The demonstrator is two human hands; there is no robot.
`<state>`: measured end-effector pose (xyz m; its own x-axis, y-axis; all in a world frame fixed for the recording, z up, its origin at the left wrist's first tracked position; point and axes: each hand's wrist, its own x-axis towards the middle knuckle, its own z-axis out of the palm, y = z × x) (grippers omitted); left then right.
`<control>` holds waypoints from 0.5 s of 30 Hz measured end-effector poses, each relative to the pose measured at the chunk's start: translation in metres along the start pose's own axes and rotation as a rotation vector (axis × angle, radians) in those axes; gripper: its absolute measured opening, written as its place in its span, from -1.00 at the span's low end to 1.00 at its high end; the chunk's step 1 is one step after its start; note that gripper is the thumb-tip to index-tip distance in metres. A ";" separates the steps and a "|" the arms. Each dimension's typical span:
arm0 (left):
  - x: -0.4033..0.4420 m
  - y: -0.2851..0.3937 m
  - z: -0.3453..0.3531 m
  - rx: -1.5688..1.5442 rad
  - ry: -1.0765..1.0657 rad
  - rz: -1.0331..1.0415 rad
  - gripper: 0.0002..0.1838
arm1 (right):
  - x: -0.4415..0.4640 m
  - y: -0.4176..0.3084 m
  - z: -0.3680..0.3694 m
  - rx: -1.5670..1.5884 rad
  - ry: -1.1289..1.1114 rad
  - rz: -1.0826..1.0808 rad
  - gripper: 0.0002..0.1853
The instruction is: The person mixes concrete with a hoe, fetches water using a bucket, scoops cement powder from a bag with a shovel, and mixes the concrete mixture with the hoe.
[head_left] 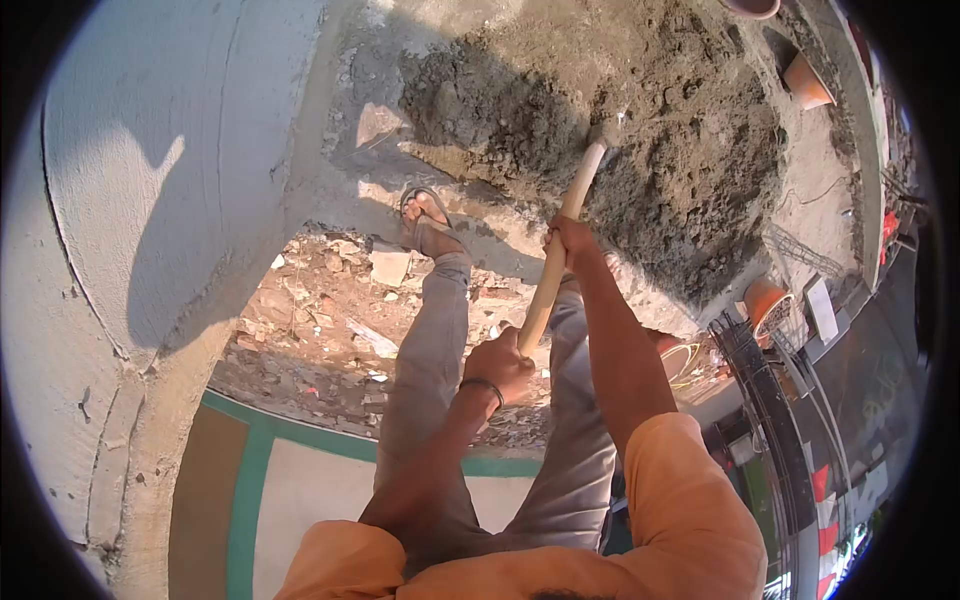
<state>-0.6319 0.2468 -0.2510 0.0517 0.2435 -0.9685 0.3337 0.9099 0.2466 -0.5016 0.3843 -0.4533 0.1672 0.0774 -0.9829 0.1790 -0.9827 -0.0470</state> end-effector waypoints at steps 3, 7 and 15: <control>-0.001 -0.051 -0.098 0.255 -0.068 0.154 -0.57 | -0.027 0.019 0.059 0.318 0.087 -0.019 -0.82; 0.002 -0.119 -0.196 0.368 -0.006 0.258 -0.66 | -0.065 0.039 0.137 0.556 0.053 -0.071 -0.89; 0.049 -0.134 -0.168 0.315 0.243 0.535 -0.78 | -0.121 -0.013 0.108 0.469 -0.074 -0.459 -0.86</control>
<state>-0.8321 0.1936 -0.3256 0.0855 0.7363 -0.6713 0.5822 0.5098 0.6334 -0.6289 0.3694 -0.3527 0.1040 0.5109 -0.8533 -0.2278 -0.8230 -0.5204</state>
